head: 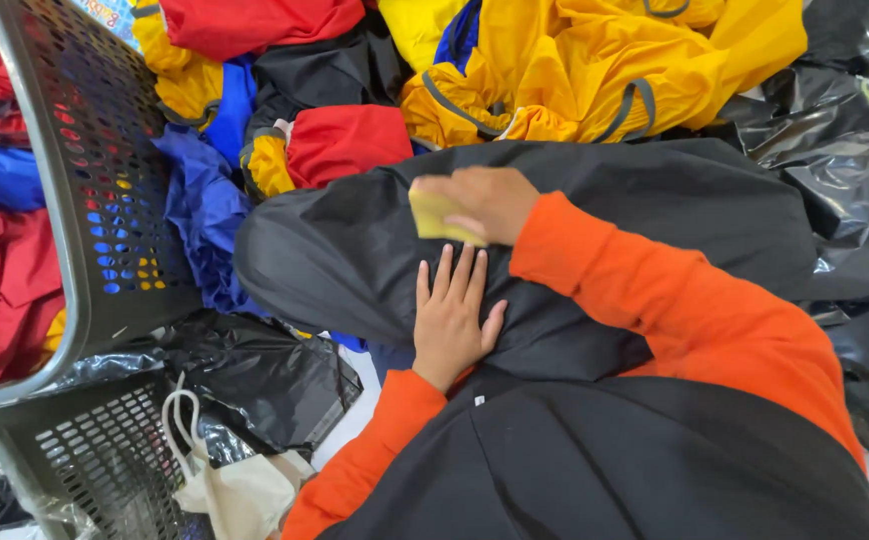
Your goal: Cleaning a black fabric cover with a yellow sponge and then folding it on a padded surface.
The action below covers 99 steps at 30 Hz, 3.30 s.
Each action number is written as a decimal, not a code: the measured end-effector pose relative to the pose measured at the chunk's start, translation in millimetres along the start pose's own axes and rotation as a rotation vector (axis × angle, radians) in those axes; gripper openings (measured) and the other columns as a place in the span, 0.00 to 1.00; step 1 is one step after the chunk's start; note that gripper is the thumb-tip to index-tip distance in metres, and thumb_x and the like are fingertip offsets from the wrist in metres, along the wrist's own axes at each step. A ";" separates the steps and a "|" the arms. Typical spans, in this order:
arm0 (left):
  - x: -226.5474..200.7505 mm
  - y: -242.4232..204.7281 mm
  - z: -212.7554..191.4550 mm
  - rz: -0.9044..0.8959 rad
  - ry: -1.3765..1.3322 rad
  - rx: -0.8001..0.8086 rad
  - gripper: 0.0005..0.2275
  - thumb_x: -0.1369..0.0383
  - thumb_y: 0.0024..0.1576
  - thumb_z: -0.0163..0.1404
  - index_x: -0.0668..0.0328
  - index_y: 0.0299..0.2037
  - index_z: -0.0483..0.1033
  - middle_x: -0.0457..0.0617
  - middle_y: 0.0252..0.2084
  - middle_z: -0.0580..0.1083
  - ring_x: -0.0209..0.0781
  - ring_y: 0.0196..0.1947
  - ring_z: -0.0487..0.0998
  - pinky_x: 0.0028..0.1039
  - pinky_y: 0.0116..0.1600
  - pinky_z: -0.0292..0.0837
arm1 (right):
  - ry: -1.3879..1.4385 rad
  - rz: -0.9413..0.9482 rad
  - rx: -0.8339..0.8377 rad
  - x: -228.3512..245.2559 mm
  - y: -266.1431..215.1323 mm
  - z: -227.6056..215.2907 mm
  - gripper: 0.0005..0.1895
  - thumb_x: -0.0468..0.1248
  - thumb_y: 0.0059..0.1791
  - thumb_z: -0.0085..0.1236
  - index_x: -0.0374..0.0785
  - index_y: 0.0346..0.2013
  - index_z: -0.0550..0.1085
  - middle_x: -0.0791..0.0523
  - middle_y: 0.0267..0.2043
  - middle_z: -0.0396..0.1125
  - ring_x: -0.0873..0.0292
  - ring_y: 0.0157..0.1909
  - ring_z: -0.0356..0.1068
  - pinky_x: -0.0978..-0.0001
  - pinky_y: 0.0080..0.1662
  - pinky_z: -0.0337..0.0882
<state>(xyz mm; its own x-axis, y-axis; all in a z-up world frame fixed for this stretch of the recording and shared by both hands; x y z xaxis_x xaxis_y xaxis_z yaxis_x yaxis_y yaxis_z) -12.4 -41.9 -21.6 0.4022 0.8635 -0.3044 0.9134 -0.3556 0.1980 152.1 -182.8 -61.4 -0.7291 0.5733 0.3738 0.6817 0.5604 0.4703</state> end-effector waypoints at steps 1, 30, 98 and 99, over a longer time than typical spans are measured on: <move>0.8 0.5 -0.7 0.004 -0.004 -0.002 0.30 0.51 0.62 0.44 0.61 0.71 0.63 0.57 0.73 0.62 0.61 0.75 0.57 0.58 0.74 0.41 | 0.031 0.011 0.038 -27.8 -5.6 22.0 0.32 0.55 0.52 0.57 0.46 0.67 0.66 0.53 0.55 0.70 0.48 0.55 0.71 0.57 0.55 0.72; -1.9 10.9 -12.3 0.028 0.068 -0.036 0.28 0.53 0.59 0.49 0.56 0.68 0.68 0.52 0.72 0.65 0.55 0.73 0.61 0.52 0.74 0.47 | -0.113 -0.072 -0.070 78.9 -112.5 -141.0 0.17 0.41 0.46 0.67 0.42 0.48 0.80 0.53 0.56 0.73 0.46 0.60 0.72 0.56 0.60 0.73; 68.5 1.4 -71.2 -0.247 0.303 -0.300 0.23 0.60 0.60 0.57 0.59 0.64 0.76 0.58 0.73 0.67 0.66 0.75 0.58 0.63 0.71 0.43 | 0.451 0.570 -0.266 41.8 -149.0 -172.4 0.38 0.42 0.27 0.84 0.44 0.52 0.82 0.51 0.52 0.76 0.46 0.52 0.77 0.60 0.51 0.76; 84.0 -4.5 -76.8 -0.261 0.310 -0.303 0.23 0.60 0.60 0.57 0.59 0.64 0.76 0.58 0.73 0.67 0.66 0.75 0.58 0.63 0.71 0.43 | 0.459 0.561 -0.256 40.2 -149.7 -164.7 0.38 0.42 0.27 0.84 0.44 0.52 0.82 0.51 0.52 0.76 0.46 0.52 0.77 0.60 0.51 0.76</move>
<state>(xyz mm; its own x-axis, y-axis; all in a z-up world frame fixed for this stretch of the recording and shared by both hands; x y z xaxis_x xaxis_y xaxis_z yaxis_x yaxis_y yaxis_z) 12.5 59.7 23.5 0.0832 0.9917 -0.0984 0.9035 -0.0335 0.4273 10.8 -342.1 14.9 -0.2685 0.3935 0.8792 0.9624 0.0710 0.2621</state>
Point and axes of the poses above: each hand's wrist, its own y-axis towards the middle knuckle, its own z-axis out of the palm, x = y × z, the point moved 1 cm from there along y, towards the middle knuckle
